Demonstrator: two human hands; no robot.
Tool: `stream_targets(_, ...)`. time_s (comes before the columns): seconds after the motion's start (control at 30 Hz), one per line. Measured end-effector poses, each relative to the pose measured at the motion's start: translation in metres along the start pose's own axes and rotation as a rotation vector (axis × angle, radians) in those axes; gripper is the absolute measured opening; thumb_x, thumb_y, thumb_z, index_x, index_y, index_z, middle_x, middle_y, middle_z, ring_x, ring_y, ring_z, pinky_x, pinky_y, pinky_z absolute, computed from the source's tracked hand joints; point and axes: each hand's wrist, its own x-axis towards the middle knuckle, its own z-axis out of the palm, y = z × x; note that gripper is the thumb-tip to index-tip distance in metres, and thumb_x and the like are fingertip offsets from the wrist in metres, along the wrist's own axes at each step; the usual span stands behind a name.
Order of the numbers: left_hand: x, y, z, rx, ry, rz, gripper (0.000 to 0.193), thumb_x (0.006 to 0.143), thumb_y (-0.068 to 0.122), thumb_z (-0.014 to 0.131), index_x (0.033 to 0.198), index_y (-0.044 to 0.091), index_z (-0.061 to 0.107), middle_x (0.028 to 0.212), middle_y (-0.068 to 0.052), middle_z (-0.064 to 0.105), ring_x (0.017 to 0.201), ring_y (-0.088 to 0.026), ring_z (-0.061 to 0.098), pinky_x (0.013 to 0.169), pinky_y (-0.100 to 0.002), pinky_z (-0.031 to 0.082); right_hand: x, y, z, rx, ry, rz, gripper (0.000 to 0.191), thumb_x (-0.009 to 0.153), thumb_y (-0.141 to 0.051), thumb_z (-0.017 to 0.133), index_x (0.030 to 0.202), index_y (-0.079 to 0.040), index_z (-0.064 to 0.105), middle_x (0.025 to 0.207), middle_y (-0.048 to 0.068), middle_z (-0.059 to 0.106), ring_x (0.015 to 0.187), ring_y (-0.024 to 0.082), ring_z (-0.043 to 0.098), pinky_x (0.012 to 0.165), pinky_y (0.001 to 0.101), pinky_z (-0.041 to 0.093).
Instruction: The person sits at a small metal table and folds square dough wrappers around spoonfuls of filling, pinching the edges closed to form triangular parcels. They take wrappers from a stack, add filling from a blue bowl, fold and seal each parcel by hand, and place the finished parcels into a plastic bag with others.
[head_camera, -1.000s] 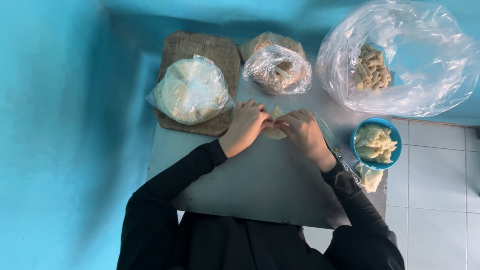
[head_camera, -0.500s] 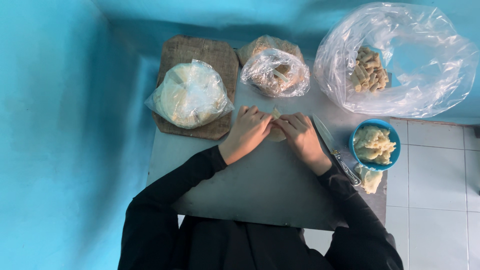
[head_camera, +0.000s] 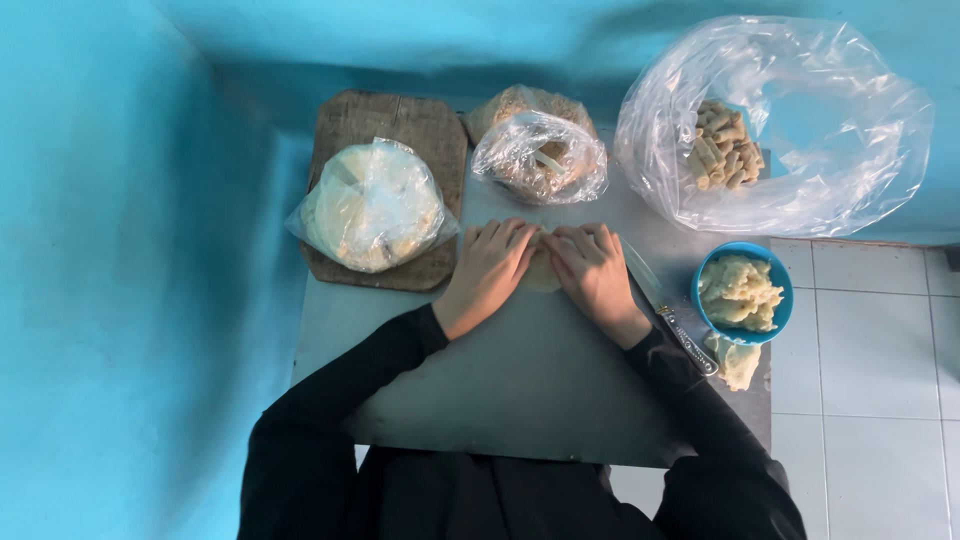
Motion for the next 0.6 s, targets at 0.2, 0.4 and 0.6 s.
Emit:
stream_targets(0.2,-0.034,0.007,-0.018,0.026,-0.014,-0.014,0.033,0.097,0.017,0.068,0.128,0.007,0.062,0.119,-0.006,0.064,0.103,-0.023,0.061,0.089,-0.039,0.042,-0.005,-0.003,-0.007,0.034,-0.005,0.015,0.042,0.082,-0.009,0.071,0.123,-0.018,0.073,0.124,0.001,0.065,0.108,0.029,0.057,0.092,0.0424,0.048)
stream_targets(0.4,-0.042,0.004,-0.016,0.034,-0.028,-0.003,0.020,0.095,0.018,0.072,0.111,0.008,0.069,0.114,-0.004,0.064,0.097,-0.021,0.060,0.086,-0.038,0.042,0.007,0.010,-0.001,0.035,-0.018,0.132,0.037,0.087,-0.014,0.074,0.124,-0.016,0.074,0.123,0.003,0.064,0.108,0.031,0.056,0.092,0.0440,0.047)
stream_targets(0.6,-0.041,-0.001,-0.012,0.055,-0.045,0.059,0.016,0.093,0.013,0.070,0.107,0.007,0.069,0.114,-0.005,0.065,0.098,-0.021,0.061,0.088,-0.037,0.043,0.008,0.019,0.006,0.120,0.016,0.158,0.026,0.089,-0.019,0.078,0.114,-0.011,0.075,0.115,0.006,0.066,0.109,0.031,0.058,0.096,0.0442,0.048)
